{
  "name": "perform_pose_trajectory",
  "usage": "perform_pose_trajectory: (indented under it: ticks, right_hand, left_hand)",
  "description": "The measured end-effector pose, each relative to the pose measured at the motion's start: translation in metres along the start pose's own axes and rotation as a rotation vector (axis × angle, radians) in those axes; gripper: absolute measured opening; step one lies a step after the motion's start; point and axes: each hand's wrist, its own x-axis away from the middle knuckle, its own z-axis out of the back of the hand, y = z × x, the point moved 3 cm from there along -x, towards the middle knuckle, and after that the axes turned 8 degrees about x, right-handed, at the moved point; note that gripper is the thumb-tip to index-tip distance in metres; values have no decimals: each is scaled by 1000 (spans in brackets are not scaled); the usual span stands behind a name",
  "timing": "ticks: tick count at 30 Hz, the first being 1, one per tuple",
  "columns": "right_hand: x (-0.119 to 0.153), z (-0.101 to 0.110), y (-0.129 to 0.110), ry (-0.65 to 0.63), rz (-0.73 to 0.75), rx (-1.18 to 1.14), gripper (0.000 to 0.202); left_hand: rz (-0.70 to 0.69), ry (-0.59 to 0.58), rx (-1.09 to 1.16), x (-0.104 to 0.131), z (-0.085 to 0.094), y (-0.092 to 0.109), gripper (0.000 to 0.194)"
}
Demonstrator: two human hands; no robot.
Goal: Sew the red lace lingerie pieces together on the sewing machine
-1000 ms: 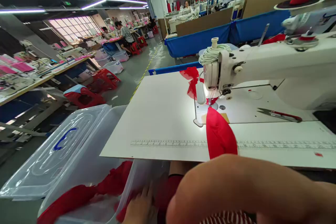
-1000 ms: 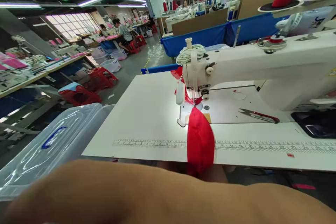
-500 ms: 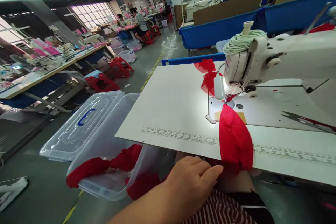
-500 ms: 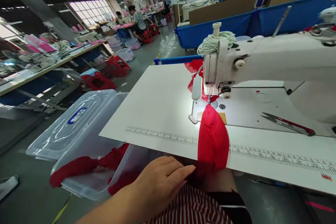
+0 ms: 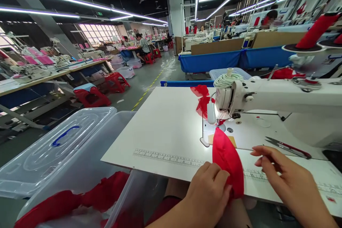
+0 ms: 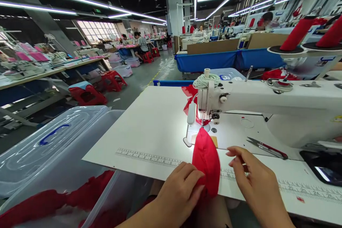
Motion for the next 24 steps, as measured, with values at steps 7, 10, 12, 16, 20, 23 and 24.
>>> perform_pose_trajectory:
  ticks: [7, 10, 12, 16, 20, 23, 24]
  right_hand:
    - [-15, -31, -15, -129, -39, -36, 32]
    - [-8, -35, -21, -172, 11, -33, 31]
    - [-3, -40, -28, -249, 79, -48, 31]
    - [7, -44, -39, -242, 89, 5, 31]
    - [8, -41, -36, -289, 104, 46, 32]
    - [-3, -36, -23, -265, 39, 65, 38]
    - [-7, -34, -18, -236, 9, 104, 39]
  left_hand:
    - [144, -51, -183, -10, -24, 1, 34]
    - [121, -14, -221, -7, -29, -1, 20]
    - [80, 7, -216, -4, -31, -3, 10]
    - [28, 22, -179, 2, -33, -7, 3]
    - [12, -26, -140, 2, -28, -8, 7]
    - [107, -68, -55, -3, -18, -6, 16]
    - [152, -77, -31, -6, -16, -5, 19]
